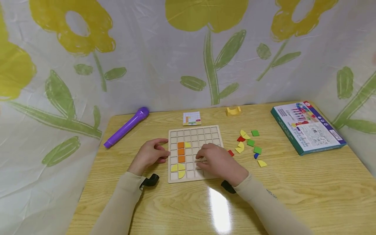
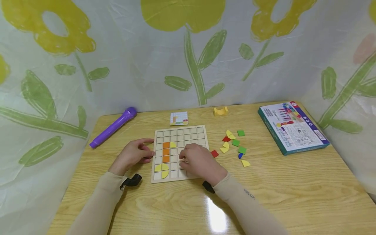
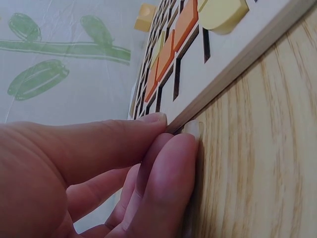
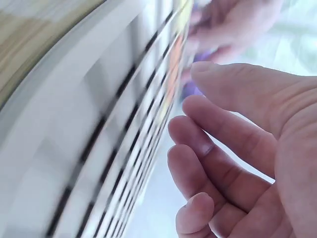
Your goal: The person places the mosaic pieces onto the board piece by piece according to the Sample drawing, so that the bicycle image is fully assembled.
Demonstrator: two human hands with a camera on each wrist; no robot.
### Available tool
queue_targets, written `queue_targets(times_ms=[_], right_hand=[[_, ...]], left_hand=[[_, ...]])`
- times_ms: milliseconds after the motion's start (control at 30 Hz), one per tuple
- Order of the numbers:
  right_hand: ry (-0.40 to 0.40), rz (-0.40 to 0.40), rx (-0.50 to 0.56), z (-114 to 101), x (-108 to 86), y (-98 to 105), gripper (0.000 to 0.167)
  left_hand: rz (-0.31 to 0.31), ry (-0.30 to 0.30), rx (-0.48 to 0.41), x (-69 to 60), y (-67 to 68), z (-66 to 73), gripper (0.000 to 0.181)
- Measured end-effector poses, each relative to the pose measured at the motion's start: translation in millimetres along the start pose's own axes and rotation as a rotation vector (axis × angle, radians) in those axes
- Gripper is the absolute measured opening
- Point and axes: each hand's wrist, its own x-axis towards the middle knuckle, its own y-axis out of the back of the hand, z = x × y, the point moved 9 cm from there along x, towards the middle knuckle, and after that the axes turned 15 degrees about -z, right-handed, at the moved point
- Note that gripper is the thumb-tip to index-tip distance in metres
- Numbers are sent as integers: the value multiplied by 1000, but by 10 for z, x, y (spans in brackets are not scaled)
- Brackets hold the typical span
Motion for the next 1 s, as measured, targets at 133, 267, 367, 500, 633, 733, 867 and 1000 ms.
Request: queue_targets(times_ms=[133,267,367,500,633,733,867,1000], right_hand=[[-91,14,22,356,-225,57,15],[-177,12,82,715,-457,102,14],[-220,22,115,945,-628,170,11],[-277,37,127,1190,-860,272,10],[-325,37,119,1352,-1079,340,13],[-345,31,127,1427,-1219,369,14],[-362,28,144,1497,-1331,386,15],[-364,28,152,1533,-1355,398,15]], left_hand=[[1,-7,1,-10,1,8,64],[-2,-16,-7,-11,2,10,64],[-3,-22,-11,-7,0,15,64],[-13,-36,-25,3,-15,19,64],[-18,-45,-46,6,-23,12,64],[-19,-45,-46,10,-24,8,63],[-16,-43,-44,18,-17,-2,63],[-16,-37,-46,19,-22,-11,64]])
